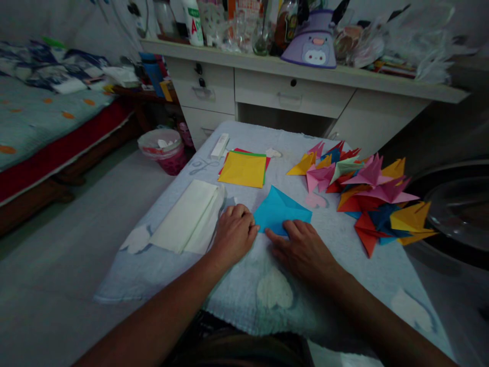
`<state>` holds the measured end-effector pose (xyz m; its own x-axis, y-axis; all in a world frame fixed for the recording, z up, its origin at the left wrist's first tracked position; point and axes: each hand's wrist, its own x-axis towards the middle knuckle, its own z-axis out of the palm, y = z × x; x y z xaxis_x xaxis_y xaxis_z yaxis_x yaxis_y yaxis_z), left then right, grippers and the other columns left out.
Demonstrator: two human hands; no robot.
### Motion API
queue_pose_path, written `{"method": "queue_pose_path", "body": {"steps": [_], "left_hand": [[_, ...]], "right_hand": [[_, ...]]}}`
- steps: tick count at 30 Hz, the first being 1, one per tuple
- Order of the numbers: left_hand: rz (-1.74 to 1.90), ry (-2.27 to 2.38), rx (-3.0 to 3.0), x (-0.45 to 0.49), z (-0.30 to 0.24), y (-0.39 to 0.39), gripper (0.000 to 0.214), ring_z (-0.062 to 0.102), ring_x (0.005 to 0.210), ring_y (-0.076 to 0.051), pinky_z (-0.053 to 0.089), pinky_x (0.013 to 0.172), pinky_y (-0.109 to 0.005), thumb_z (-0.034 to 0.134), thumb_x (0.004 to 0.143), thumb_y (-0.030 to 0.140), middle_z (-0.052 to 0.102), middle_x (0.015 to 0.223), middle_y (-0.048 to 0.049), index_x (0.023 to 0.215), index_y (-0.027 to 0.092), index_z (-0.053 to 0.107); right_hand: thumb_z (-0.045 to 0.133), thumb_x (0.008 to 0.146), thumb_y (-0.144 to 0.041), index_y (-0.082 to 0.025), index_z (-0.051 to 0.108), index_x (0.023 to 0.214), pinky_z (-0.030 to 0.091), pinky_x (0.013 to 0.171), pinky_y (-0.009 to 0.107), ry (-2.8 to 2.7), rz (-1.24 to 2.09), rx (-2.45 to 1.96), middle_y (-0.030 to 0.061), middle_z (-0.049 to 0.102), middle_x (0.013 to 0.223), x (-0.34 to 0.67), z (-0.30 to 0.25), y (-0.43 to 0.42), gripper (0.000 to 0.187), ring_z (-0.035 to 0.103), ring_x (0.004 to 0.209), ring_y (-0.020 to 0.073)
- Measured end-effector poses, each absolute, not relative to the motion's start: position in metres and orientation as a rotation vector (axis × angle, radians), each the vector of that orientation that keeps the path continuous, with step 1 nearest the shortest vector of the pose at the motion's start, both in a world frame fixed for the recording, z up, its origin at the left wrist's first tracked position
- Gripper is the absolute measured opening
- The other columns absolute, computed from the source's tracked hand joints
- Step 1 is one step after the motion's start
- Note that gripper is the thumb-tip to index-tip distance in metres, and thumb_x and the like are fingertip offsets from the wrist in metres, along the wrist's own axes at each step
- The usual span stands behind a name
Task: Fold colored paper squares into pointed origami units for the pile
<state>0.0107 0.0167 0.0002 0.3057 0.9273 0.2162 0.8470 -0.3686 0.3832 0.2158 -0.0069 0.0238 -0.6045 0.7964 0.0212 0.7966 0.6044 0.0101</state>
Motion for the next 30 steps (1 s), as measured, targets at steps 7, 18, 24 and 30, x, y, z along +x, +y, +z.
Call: {"method": "queue_pose_path", "body": {"steps": [7, 18, 24, 30], "left_hand": [[0.570, 1.549, 2.381, -0.003, 0.004, 0.018, 0.004, 0.050, 0.097, -0.023, 0.044, 0.088, -0.042, 0.060, 0.086, 0.019, 0.055, 0.100, -0.0056, 0.083, 0.017, 0.060], [0.569, 1.595, 2.354, 0.003, 0.003, 0.013, 0.016, 0.052, 0.097, -0.024, 0.045, 0.089, -0.042, 0.045, 0.086, 0.005, 0.055, 0.097, -0.0079, 0.090, 0.016, 0.056], [0.892, 1.558, 2.311, -0.010, 0.013, -0.007, 0.037, 0.050, 0.114, -0.023, 0.044, 0.100, -0.042, 0.037, 0.089, 0.001, 0.056, 0.117, -0.0104, 0.120, 0.017, 0.050], [0.605, 1.297, 2.641, -0.012, 0.005, -0.024, 0.028, 0.057, 0.103, -0.023, 0.049, 0.090, -0.040, 0.043, 0.093, 0.009, 0.064, 0.113, -0.0077, 0.111, 0.019, 0.061]], "right_hand": [[0.054, 0.088, -0.055, -0.032, 0.054, 0.136, 0.040, 0.081, 0.045, -2.767, -0.076, -1.443, 0.0148, 0.060, 0.111, 0.209, 0.020, -0.013, 0.053, 0.049, 0.098, 0.0332], [0.055, 0.085, -0.060, -0.037, 0.049, 0.140, 0.038, 0.083, 0.045, -2.786, -0.102, -1.497, 0.0153, 0.059, 0.108, 0.201, 0.020, -0.015, 0.059, 0.050, 0.099, 0.0327], [0.057, 0.085, -0.060, -0.037, 0.052, 0.138, 0.039, 0.081, 0.046, -2.785, -0.124, -1.522, 0.0159, 0.060, 0.108, 0.198, 0.022, -0.015, 0.058, 0.051, 0.095, 0.0327], [0.057, 0.083, -0.060, -0.037, 0.052, 0.137, 0.039, 0.079, 0.046, -2.768, -0.157, -1.509, 0.0157, 0.060, 0.103, 0.198, 0.021, -0.015, 0.059, 0.050, 0.091, 0.0328]]}}
